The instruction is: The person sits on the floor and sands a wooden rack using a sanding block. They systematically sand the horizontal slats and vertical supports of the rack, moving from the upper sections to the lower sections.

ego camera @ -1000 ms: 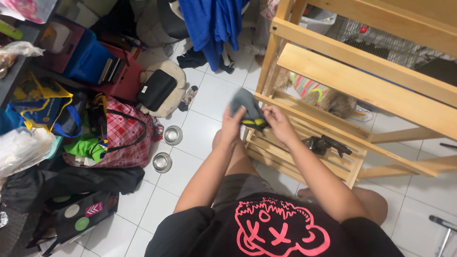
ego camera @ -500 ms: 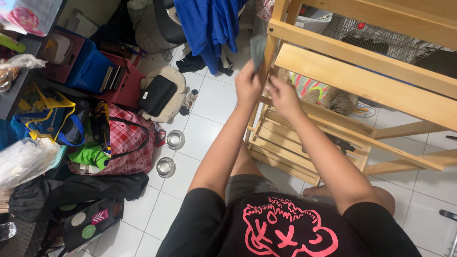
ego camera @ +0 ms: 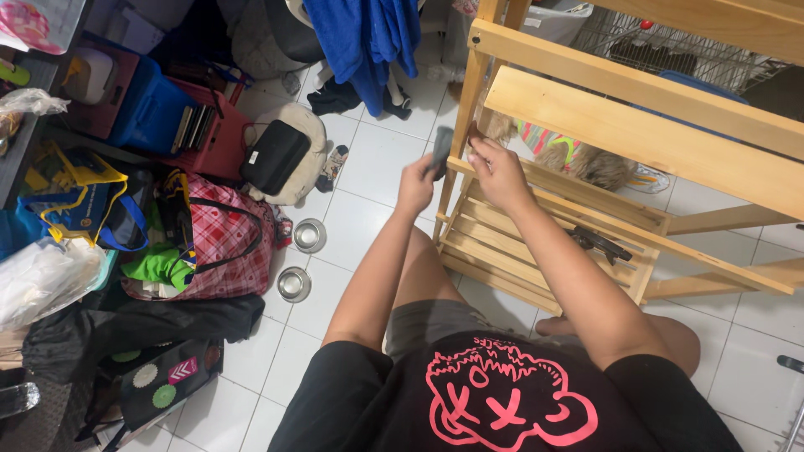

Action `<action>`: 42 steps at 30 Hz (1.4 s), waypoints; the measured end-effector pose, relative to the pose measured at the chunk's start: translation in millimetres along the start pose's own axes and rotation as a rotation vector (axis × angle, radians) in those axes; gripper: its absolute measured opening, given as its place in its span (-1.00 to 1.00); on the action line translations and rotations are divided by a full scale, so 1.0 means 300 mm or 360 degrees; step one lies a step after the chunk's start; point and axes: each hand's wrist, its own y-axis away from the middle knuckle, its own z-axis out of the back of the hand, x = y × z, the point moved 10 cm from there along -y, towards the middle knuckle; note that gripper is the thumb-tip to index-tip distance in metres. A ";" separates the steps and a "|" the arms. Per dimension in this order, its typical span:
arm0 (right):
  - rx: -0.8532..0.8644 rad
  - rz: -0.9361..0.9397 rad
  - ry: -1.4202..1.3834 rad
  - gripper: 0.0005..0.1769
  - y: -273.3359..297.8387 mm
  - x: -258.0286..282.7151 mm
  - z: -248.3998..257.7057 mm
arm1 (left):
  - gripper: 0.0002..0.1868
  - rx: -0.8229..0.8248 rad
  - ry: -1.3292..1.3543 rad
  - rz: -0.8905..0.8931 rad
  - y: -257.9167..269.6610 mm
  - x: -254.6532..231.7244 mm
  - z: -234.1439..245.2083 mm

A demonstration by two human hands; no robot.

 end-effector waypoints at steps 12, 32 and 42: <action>0.0028 0.0014 -0.0248 -0.21 -0.014 0.103 0.005 | -0.75 0.0221 0.0503 -0.0387 -0.123 -0.651 0.028; 0.0159 -0.0125 -0.0415 -0.14 -0.022 0.046 -0.012 | -0.81 0.0018 0.0828 -0.0362 -0.198 -0.674 0.001; -0.0003 0.0062 -0.0252 -0.55 -0.015 0.002 -0.005 | -0.86 -0.0235 0.0153 -0.0638 -0.125 -0.587 0.023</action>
